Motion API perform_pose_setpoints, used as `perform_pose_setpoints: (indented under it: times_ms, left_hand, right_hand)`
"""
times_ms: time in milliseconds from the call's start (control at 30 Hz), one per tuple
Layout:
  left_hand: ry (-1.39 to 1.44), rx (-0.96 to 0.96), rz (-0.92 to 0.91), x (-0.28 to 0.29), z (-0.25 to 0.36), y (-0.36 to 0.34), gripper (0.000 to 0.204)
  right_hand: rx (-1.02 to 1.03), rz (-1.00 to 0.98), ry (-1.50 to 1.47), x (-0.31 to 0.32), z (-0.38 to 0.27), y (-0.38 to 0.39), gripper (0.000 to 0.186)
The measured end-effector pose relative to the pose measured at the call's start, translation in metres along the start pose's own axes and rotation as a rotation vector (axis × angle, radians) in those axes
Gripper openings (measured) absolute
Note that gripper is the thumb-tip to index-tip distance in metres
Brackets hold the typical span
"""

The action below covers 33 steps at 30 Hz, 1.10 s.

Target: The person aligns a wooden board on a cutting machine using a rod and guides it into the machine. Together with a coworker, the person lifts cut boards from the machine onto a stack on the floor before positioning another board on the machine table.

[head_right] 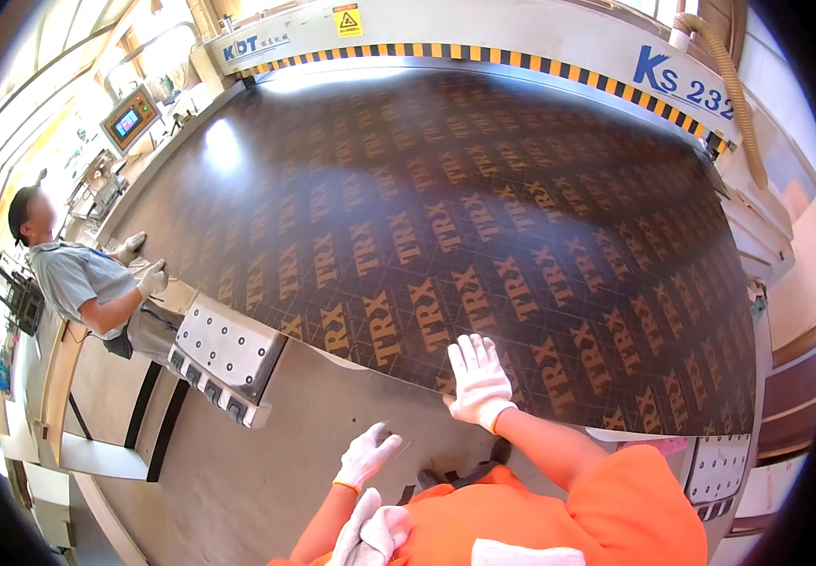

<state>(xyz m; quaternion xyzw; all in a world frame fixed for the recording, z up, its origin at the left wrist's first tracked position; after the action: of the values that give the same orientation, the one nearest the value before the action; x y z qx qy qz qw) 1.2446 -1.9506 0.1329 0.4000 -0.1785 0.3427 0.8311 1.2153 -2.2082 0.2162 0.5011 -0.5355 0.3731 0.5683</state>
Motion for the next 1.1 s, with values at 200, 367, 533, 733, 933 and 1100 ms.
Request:
perform_pose_setpoints:
  times_ms: [200, 367, 533, 733, 933, 1100]
  left_hand:
    - [-0.022, 0.025, -0.009, -0.004, 0.005, 0.008, 0.073]
    - [-0.032, 0.005, 0.012, -0.01, -0.007, 0.017, 0.074]
    - [-0.025, 0.026, 0.007, -0.014, -0.016, 0.022, 0.075]
    - [-0.042, 0.046, 0.026, -0.013, -0.016, 0.038, 0.074]
    - [-0.01, 0.054, 0.027, -0.022, -0.034, 0.048, 0.074]
    - [0.01, 0.121, 0.032, -0.03, -0.052, 0.059, 0.078]
  right_hand:
    - [0.011, 0.017, 0.016, 0.002, 0.003, -0.001, 0.102]
    - [-0.012, 0.004, -0.014, 0.006, 0.0, 0.004, 0.098]
    - [-0.003, -0.004, -0.003, 0.004, 0.0, 0.006, 0.1]
    - [0.002, 0.02, 0.031, 0.004, 0.001, 0.007, 0.099]
    - [-0.022, -0.01, 0.048, 0.007, 0.0, 0.007, 0.099]
    - [-0.014, 0.009, 0.046, 0.003, 0.001, 0.006, 0.097]
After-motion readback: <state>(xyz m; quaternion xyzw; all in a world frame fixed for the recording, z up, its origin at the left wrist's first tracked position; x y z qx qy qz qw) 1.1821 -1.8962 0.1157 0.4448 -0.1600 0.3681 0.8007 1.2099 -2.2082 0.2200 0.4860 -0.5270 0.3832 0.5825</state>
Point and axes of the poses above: each hand's wrist, its own y-axis away from the middle knuckle, its own x-axis out of the back of the hand, z = x × y, the point moved 10 cm from there along -y, towards the middle knuckle, and after that the axes turned 3 degrees about -y, right-handed, at the moved point
